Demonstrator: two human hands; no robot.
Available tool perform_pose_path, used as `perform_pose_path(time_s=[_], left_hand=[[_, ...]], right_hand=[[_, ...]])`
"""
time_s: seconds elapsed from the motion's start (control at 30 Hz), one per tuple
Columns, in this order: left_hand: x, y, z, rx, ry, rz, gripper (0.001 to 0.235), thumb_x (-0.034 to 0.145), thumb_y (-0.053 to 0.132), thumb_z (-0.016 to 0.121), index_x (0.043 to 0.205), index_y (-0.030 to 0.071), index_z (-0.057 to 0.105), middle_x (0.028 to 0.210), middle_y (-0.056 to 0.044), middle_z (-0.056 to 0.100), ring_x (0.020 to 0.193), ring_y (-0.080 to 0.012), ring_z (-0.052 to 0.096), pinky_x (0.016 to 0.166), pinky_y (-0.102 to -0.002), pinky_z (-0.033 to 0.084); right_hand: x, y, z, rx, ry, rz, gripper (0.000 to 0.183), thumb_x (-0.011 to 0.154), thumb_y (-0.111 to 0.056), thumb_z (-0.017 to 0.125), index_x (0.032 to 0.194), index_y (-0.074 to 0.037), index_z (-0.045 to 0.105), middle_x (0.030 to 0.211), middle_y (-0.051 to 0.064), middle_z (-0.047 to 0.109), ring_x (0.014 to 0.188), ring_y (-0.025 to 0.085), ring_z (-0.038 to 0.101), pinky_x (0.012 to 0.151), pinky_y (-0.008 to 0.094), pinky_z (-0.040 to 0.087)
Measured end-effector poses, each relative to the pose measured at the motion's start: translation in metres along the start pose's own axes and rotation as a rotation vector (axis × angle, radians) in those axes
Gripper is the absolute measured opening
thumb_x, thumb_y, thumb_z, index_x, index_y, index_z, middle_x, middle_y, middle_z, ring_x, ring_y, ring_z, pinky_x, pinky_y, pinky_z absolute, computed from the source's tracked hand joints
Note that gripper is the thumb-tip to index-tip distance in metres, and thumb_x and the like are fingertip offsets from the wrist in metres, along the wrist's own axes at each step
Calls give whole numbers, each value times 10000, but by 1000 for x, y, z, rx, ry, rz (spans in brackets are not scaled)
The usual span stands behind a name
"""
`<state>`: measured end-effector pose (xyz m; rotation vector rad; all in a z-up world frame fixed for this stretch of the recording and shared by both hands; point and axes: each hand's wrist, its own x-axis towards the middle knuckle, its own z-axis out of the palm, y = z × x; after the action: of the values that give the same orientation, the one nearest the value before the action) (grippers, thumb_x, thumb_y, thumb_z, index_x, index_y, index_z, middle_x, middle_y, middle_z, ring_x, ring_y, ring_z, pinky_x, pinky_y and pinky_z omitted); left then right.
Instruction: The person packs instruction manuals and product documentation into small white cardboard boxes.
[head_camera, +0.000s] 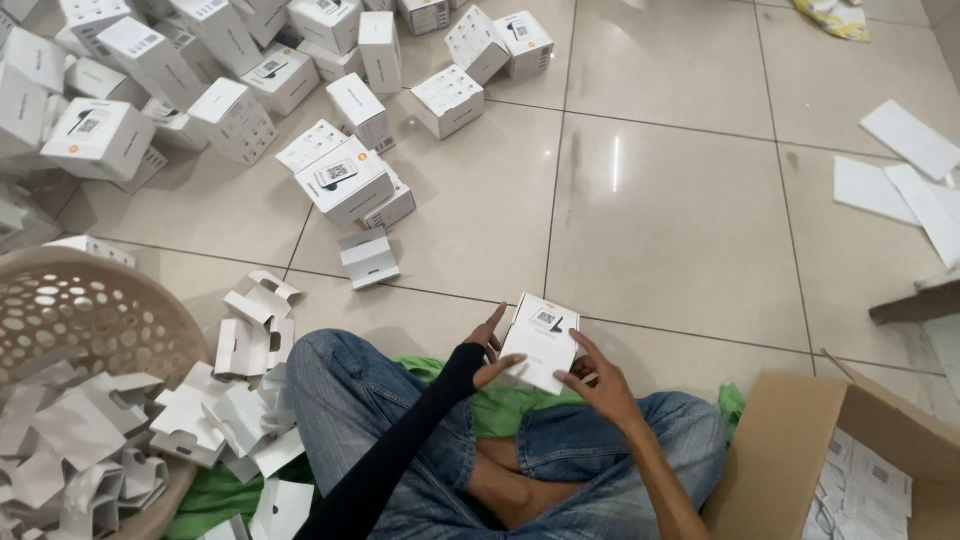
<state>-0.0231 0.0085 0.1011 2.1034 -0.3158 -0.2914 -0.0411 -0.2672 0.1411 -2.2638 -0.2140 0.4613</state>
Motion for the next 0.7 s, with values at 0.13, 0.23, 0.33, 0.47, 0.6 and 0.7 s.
perform_pose_path(time_s=[0.13,0.23,0.33,0.47,0.6,0.7], left_hand=[[12,40,-16,-138,-114,-168,970,891,395,801,1673,201,261,764,-174,665,679,-252,676,659,-350,567],[17,41,-21,-81,-427,-112,972,804,303,850,1580,173,279,745,-145,683,618,-224,691,597,-340,561],[6,28,-6,60,-630,8,1045,744,168,851,1573,189,216,786,-161,737,622,-228,718,616,-334,582],[61,11,27,394,-385,-134,870,1005,133,500,1759,242,79,1006,-266,803,877,-355,775,834,-421,625],[97,43,8,406,100,326,1075,726,22,677,1626,155,104,1650,-296,169,1512,-466,188,1168,-583,248],[72,53,-34,299,175,343,1042,781,54,643,1671,146,110,1732,-229,94,1596,-429,115,1264,-582,163]], right_hand=[[-3,-2,-19,324,74,46,666,923,-286,768,1535,-215,515,836,158,721,712,209,679,552,334,537],[-21,-36,-36,217,-217,102,661,865,-262,806,1435,-221,473,828,84,763,690,170,707,542,306,539],[-35,-35,-28,132,-460,137,671,853,-214,794,1395,-203,400,797,50,776,706,193,751,572,323,594],[17,16,-13,-425,142,58,662,951,-213,694,1535,-232,384,884,94,784,833,246,729,704,364,555],[37,-57,-24,-319,526,-175,568,924,-115,645,1461,-154,464,1359,129,638,922,250,724,669,380,570],[44,-86,2,-112,348,-200,449,940,-178,651,1376,-186,547,1430,37,567,975,196,732,680,332,615]])
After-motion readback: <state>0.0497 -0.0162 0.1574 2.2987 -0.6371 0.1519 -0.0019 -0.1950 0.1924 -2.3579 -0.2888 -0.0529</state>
